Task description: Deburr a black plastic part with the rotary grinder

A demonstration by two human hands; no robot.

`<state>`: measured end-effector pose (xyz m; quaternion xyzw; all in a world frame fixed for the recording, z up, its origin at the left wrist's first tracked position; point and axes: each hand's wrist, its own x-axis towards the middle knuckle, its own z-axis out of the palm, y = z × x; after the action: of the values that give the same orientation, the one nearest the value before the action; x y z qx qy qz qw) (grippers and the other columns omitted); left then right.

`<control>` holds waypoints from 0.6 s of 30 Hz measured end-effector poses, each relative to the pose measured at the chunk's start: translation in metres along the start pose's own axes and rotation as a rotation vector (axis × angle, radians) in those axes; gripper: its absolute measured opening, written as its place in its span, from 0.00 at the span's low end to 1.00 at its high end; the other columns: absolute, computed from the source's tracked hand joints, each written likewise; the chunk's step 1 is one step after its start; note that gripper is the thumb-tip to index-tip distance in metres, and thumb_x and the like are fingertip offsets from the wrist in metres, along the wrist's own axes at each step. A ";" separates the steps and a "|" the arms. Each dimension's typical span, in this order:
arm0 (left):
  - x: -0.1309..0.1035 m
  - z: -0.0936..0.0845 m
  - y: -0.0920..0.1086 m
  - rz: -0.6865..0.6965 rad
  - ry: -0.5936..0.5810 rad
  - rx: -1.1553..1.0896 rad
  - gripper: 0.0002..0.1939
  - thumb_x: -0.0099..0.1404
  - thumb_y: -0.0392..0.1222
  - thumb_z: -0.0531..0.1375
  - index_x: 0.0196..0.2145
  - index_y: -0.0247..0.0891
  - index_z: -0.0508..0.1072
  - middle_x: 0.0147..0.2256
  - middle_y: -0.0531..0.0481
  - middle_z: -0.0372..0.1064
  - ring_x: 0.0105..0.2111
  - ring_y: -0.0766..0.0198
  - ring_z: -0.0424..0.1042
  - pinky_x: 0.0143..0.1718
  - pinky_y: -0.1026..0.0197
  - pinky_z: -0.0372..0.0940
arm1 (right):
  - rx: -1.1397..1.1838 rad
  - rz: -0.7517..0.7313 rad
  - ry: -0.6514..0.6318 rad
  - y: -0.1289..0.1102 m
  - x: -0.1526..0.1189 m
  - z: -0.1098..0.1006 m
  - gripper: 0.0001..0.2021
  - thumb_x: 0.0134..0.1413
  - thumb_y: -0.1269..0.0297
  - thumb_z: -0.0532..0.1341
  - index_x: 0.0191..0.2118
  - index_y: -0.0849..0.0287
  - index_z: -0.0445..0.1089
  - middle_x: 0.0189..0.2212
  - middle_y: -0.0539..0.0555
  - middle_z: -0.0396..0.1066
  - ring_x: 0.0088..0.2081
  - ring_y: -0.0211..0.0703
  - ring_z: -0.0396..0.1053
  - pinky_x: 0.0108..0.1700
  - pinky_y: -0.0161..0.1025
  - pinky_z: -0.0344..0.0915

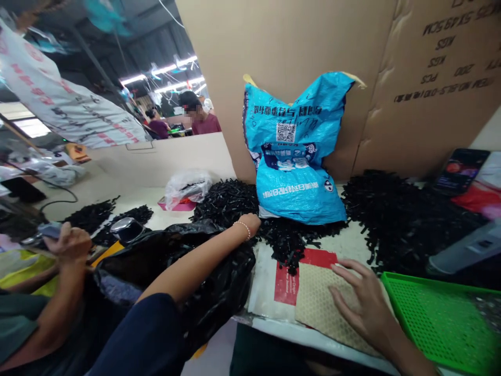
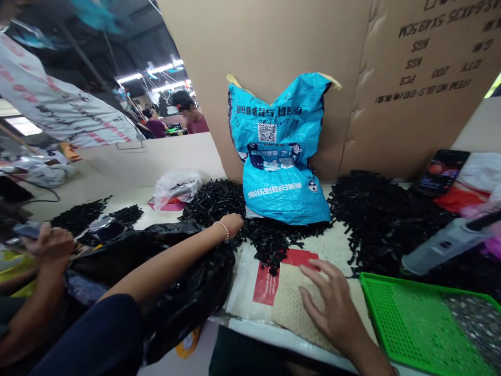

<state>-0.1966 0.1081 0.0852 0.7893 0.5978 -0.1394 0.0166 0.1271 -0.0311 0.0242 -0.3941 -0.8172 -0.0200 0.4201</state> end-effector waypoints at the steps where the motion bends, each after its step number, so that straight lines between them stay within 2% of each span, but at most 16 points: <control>1: 0.005 0.006 -0.004 -0.006 0.007 0.010 0.15 0.54 0.25 0.60 0.39 0.31 0.79 0.40 0.32 0.74 0.43 0.49 0.74 0.44 0.54 0.67 | 0.015 -0.042 -0.098 -0.004 0.011 0.013 0.22 0.58 0.65 0.59 0.59 0.51 0.61 0.54 0.61 0.65 0.56 0.55 0.64 0.55 0.56 0.64; 3: 0.010 0.016 -0.014 -0.005 0.024 0.015 0.14 0.56 0.26 0.58 0.40 0.31 0.78 0.41 0.32 0.72 0.44 0.50 0.72 0.44 0.54 0.67 | 0.014 -0.115 -0.256 -0.010 0.034 0.041 0.24 0.61 0.65 0.56 0.62 0.52 0.57 0.59 0.59 0.62 0.60 0.52 0.60 0.60 0.56 0.60; 6: 0.011 0.026 -0.029 0.026 0.049 -0.010 0.15 0.58 0.29 0.58 0.43 0.33 0.77 0.43 0.34 0.70 0.46 0.50 0.70 0.46 0.54 0.66 | -0.035 -0.203 -0.426 -0.017 0.069 0.090 0.25 0.63 0.64 0.54 0.65 0.52 0.55 0.64 0.57 0.56 0.64 0.51 0.54 0.65 0.56 0.51; 11: 0.017 0.044 -0.039 0.141 0.117 -0.107 0.21 0.61 0.35 0.59 0.52 0.36 0.72 0.50 0.38 0.67 0.50 0.52 0.66 0.52 0.56 0.61 | -0.091 -0.286 -0.563 -0.016 0.107 0.168 0.28 0.61 0.58 0.57 0.65 0.56 0.55 0.65 0.59 0.56 0.65 0.52 0.54 0.67 0.55 0.45; 14: 0.023 0.055 -0.040 0.201 0.133 -0.181 0.21 0.59 0.37 0.61 0.51 0.34 0.73 0.50 0.37 0.68 0.50 0.51 0.66 0.53 0.55 0.60 | -0.143 -0.283 -0.593 -0.005 0.110 0.189 0.27 0.60 0.57 0.58 0.63 0.58 0.60 0.64 0.60 0.58 0.64 0.55 0.55 0.66 0.56 0.44; 18: 0.027 0.066 -0.045 0.207 0.080 -0.214 0.18 0.59 0.37 0.61 0.47 0.34 0.76 0.47 0.37 0.71 0.49 0.51 0.68 0.53 0.56 0.59 | -0.169 -0.272 -0.595 0.011 0.105 0.182 0.27 0.60 0.57 0.57 0.62 0.61 0.61 0.63 0.62 0.59 0.63 0.55 0.56 0.66 0.55 0.44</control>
<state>-0.2459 0.1334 0.0221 0.8453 0.5249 -0.0408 0.0909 -0.0228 0.1082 -0.0227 -0.3037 -0.9444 -0.0278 0.1227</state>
